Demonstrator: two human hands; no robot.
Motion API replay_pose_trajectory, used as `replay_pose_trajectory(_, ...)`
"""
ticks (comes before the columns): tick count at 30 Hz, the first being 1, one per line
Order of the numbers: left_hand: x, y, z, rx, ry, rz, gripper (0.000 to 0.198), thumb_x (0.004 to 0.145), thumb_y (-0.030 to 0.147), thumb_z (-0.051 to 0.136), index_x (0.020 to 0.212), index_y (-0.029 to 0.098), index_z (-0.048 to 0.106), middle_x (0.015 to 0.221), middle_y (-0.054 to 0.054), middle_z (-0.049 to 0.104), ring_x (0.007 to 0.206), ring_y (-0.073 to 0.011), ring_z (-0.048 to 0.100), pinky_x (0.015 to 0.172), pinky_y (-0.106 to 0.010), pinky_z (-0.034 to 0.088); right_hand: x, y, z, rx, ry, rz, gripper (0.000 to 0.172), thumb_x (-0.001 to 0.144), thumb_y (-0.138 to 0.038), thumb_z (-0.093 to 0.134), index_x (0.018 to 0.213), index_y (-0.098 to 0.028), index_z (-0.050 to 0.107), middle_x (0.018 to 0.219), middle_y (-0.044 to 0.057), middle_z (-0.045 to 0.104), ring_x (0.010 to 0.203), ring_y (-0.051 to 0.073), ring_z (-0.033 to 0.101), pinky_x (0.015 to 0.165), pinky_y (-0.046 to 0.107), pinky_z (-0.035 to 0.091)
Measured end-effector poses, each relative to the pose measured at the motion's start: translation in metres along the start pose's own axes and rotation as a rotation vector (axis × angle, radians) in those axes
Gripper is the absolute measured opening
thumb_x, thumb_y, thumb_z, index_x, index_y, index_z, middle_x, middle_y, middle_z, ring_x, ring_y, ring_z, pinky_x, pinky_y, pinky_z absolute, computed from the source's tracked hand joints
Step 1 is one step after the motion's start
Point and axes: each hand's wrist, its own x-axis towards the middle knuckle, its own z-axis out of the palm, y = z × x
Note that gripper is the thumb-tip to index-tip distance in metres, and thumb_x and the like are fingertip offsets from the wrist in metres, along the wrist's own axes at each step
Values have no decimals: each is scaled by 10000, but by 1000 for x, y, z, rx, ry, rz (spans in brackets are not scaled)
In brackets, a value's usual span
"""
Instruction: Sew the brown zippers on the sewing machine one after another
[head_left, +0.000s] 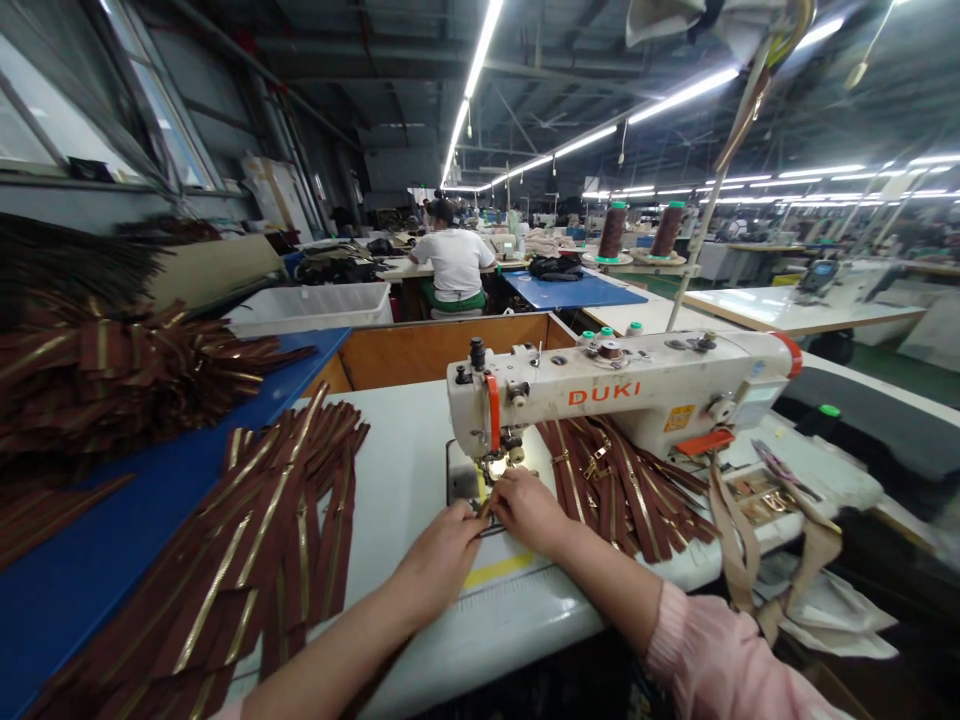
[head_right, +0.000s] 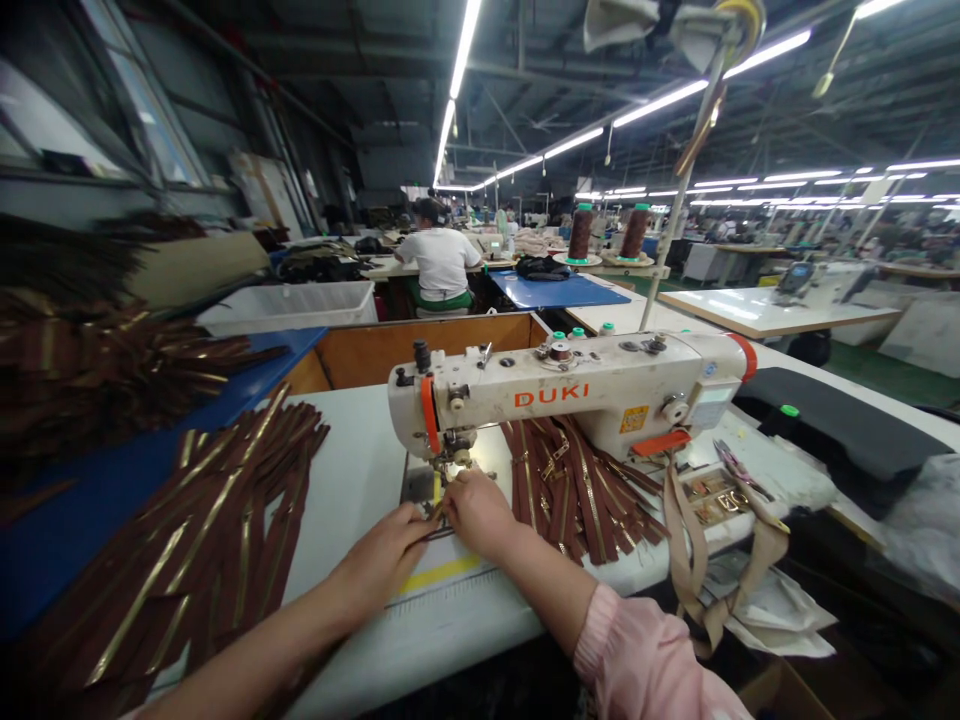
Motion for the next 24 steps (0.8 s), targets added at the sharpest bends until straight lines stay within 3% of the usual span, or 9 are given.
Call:
replay_pose_trajectory(3, 8, 4, -2, -107, 8, 29, 286, 837, 92, 419, 855, 186, 689, 854, -53, 628, 840, -187, 613, 785, -301, 509, 5, 4, 0, 14, -11, -29, 121, 807, -87, 564, 756, -157, 649, 826, 55, 597, 830, 181, 519, 728, 269, 368)
replay_pose_trajectory(6, 10, 10, 2, -107, 28, 11, 306, 846, 71, 400, 896, 169, 685, 911, -74, 643, 895, -197, 614, 826, -315, 499, 8, 7, 0, 39, -8, -32, 121, 792, -83, 579, 737, -161, 652, 813, 48, 594, 823, 178, 514, 723, 267, 365)
replay_pose_trajectory(11, -2, 15, 11, 153, 68, 69, 262, 876, 90, 417, 969, 156, 653, 919, -80, 622, 891, -233, 581, 805, -375, 498, 7, 7, 4, 51, 0, -16, 125, 791, -67, 567, 754, -151, 653, 819, 53, 597, 829, 175, 516, 731, 262, 371)
replay_pose_trajectory(17, -8, -4, 19, 318, 164, 311, 334, 870, 37, 411, 1145, 133, 573, 1131, -117, 606, 1076, -243, 540, 914, -411, 468, 7, 6, 5, 65, 20, 17, 136, 801, -66, 556, 781, -150, 661, 835, 62, 612, 847, 181, 525, 750, 270, 379)
replay_pose_trajectory(21, -8, -21, 32, 338, 189, 388, 375, 865, 22, 392, 1193, 127, 541, 1195, -125, 609, 1150, -225, 532, 964, -394, 450, 11, 3, -4, 131, 47, 83, 155, 812, -71, 536, 780, -151, 665, 826, 75, 628, 846, 190, 545, 758, 293, 407)
replay_pose_trajectory(24, -6, -28, 42, 240, 191, 360, 409, 858, 31, 386, 1219, 155, 532, 1212, -102, 622, 1158, -203, 542, 981, -371, 443, -20, -22, -1, 309, 163, 80, 204, 864, -129, 474, 888, -179, 670, 905, 84, 643, 926, 202, 561, 821, 345, 434)
